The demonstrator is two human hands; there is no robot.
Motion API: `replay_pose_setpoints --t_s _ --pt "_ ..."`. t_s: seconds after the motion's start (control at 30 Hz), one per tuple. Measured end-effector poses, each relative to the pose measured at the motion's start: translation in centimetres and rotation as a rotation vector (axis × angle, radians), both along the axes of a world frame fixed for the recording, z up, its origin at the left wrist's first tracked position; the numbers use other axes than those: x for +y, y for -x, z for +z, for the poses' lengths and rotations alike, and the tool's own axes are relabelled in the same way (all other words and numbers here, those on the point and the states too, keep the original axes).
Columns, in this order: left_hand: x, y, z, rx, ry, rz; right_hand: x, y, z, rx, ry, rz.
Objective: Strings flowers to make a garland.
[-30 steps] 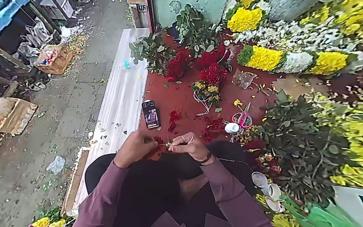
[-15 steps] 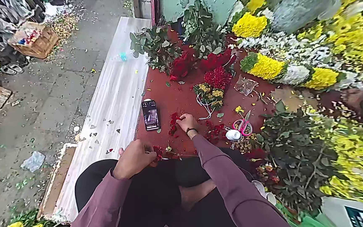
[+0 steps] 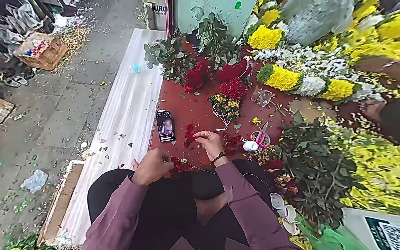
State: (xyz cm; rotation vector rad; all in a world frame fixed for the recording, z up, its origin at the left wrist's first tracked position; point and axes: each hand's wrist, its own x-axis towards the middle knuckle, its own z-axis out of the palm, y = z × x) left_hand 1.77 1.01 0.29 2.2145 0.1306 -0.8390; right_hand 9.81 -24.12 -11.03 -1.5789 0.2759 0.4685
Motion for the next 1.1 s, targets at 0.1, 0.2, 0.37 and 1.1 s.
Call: replay_pose_setpoints --t_s 0.1,0.2,0.37,1.1 --pt "0.1 -0.2 -0.1 -0.008 -0.016 -0.002 -0.4 0.8 0.7 -0.029 -0.004 0.028" --pt "0.1 -0.3 -0.4 -0.025 -0.02 -0.013 -0.7 1.1 0.6 -0.081 -0.024 0.062" --pt "0.1 -0.4 -0.2 0.006 -0.025 -0.022 -0.2 1.0 1.2 -0.128 -0.02 0.13" --pt "0.1 -0.3 -0.4 0.026 -0.004 0.061 2.0 4.0 4.2 -0.208 -0.194 0.021"
